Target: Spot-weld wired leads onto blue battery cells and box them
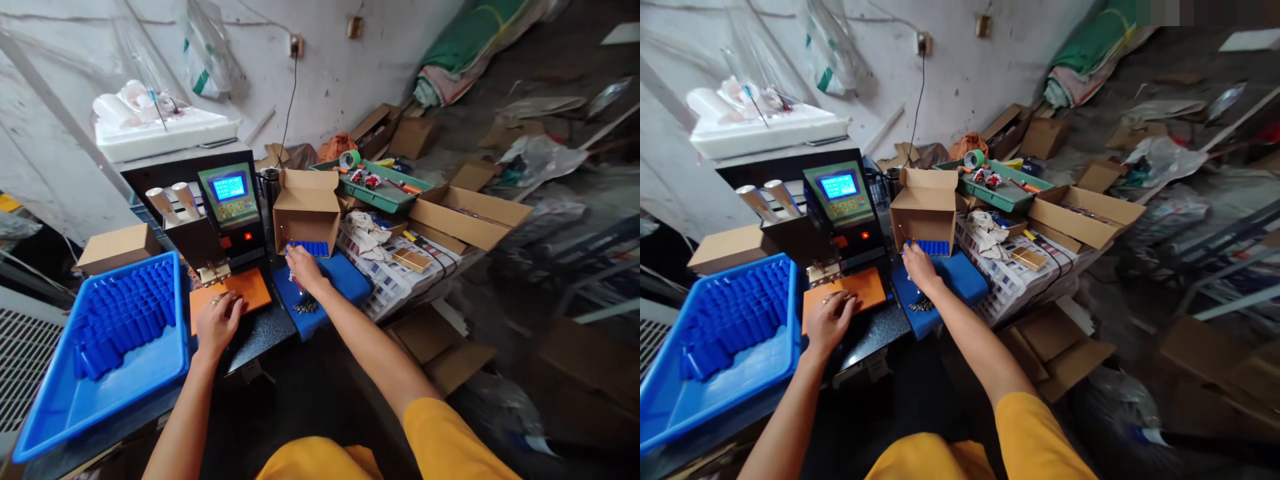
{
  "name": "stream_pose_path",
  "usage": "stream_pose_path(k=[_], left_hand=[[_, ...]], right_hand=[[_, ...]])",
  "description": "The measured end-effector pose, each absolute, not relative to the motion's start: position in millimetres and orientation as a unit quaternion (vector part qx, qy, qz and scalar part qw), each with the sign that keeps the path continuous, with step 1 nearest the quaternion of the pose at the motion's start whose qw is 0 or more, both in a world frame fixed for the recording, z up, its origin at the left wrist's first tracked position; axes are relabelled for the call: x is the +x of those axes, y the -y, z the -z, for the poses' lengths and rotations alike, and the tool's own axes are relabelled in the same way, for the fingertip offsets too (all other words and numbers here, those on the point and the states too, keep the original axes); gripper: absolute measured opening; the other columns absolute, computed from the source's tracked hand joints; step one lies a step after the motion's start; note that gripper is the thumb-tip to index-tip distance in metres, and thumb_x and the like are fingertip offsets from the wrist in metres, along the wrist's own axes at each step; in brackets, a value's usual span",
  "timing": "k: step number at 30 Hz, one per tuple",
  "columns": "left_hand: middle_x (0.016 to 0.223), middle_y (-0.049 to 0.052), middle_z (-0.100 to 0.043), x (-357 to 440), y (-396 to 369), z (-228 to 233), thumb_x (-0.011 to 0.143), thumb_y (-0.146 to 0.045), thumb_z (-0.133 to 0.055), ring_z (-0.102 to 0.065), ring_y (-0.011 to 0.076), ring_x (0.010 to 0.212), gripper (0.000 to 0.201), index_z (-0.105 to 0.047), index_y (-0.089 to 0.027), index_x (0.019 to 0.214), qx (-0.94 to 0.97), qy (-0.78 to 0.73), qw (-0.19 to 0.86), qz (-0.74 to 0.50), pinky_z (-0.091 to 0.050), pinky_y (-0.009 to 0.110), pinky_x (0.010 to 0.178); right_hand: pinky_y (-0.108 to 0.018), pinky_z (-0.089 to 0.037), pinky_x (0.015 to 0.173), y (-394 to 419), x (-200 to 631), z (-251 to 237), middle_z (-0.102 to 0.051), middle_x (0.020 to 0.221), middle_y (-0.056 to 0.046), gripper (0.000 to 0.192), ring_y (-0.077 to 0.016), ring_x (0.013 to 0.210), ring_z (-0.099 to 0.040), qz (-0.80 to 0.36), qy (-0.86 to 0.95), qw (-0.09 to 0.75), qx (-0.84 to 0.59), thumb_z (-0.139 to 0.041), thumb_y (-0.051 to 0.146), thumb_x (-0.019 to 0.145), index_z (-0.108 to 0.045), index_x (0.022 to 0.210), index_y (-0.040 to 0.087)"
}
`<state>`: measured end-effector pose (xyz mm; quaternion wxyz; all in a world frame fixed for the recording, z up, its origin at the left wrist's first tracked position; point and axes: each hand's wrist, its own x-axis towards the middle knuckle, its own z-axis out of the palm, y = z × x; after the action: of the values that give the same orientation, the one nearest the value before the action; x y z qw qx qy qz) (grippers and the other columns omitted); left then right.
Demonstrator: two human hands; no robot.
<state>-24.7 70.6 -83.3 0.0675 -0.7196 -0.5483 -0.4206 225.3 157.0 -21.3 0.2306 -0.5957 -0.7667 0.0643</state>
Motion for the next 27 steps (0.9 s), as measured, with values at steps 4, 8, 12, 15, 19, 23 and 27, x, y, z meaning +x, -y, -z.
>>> stream_pose_path(k=[4,8,12,15,19,23,27], left_hand=[[0.093,0.008,-0.074,-23.5,-70.4,82.5,0.091,-0.037,-0.059,-0.068,0.0206,0.081,0.023,-0.071,-0.02,0.1,-0.732,0.523,0.08,0.429,-0.05,0.03,0.074],[0.095,0.007,-0.074,-23.8,-69.4,80.5,0.091,-0.034,-0.059,-0.069,0.0204,0.083,0.02,-0.071,-0.021,0.1,-0.738,0.52,0.074,0.423,-0.051,0.031,0.077],[0.096,0.008,-0.074,-23.5,-68.5,79.1,0.09,-0.032,-0.059,-0.069,0.0213,0.085,0.019,-0.07,-0.021,0.101,-0.74,0.518,0.07,0.423,-0.051,0.032,0.078],[0.097,0.008,-0.074,-23.0,-68.0,79.1,0.09,-0.032,-0.06,-0.068,0.0215,0.085,0.019,-0.07,-0.022,0.102,-0.74,0.518,0.061,0.426,-0.051,0.032,0.078],[0.097,0.007,-0.074,-22.9,-67.5,79.6,0.09,-0.031,-0.059,-0.068,0.0212,0.085,0.019,-0.07,-0.022,0.103,-0.74,0.519,0.055,0.425,-0.05,0.032,0.078],[0.097,0.007,-0.074,-24.1,-67.8,80.7,0.09,-0.03,-0.06,-0.068,0.0211,0.085,0.018,-0.07,-0.022,0.103,-0.742,0.514,0.059,0.426,-0.049,0.032,0.077],[0.096,0.007,-0.074,-25.8,-68.3,81.0,0.09,-0.03,-0.059,-0.067,0.0205,0.084,0.018,-0.069,-0.021,0.102,-0.745,0.507,0.058,0.43,-0.049,0.031,0.077]], right_hand=[[-0.033,-0.049,0.092,-188.4,233.0,19.7,-0.061,0.119,-0.022,0.042,-0.0255,0.106,-0.063,-0.027,0.777,0.075,-0.625,-0.03,0.009,0.1,-0.054,0.134,0.005],[-0.035,-0.05,0.093,-204.4,229.3,22.6,-0.06,0.121,-0.025,0.043,-0.0276,0.11,-0.063,-0.003,0.778,0.008,-0.628,-0.029,0.004,0.097,-0.059,0.128,0.004],[-0.036,-0.05,0.094,-212.0,228.2,28.4,-0.06,0.118,-0.026,0.041,-0.0288,0.11,-0.064,-0.006,0.776,-0.004,-0.63,-0.032,0.004,0.096,-0.064,0.121,0.006],[-0.036,-0.05,0.093,-214.6,228.2,32.2,-0.06,0.118,-0.025,0.04,-0.0295,0.109,-0.064,-0.007,0.776,-0.011,-0.63,-0.034,0.005,0.096,-0.067,0.119,0.008],[-0.037,-0.051,0.09,-215.9,228.1,33.4,-0.06,0.119,-0.025,0.04,-0.0308,0.109,-0.064,-0.005,0.777,-0.018,-0.629,-0.035,0.005,0.095,-0.067,0.119,0.007],[-0.036,-0.051,0.09,-215.0,229.0,30.7,-0.06,0.119,-0.024,0.04,-0.0312,0.11,-0.063,-0.013,0.774,-0.019,-0.633,-0.037,0.003,0.093,-0.068,0.118,0.007],[-0.034,-0.049,0.092,-212.2,234.5,26.6,-0.06,0.119,-0.022,0.037,-0.0292,0.11,-0.063,-0.025,0.772,-0.009,-0.635,-0.04,0.005,0.093,-0.067,0.118,0.009]])
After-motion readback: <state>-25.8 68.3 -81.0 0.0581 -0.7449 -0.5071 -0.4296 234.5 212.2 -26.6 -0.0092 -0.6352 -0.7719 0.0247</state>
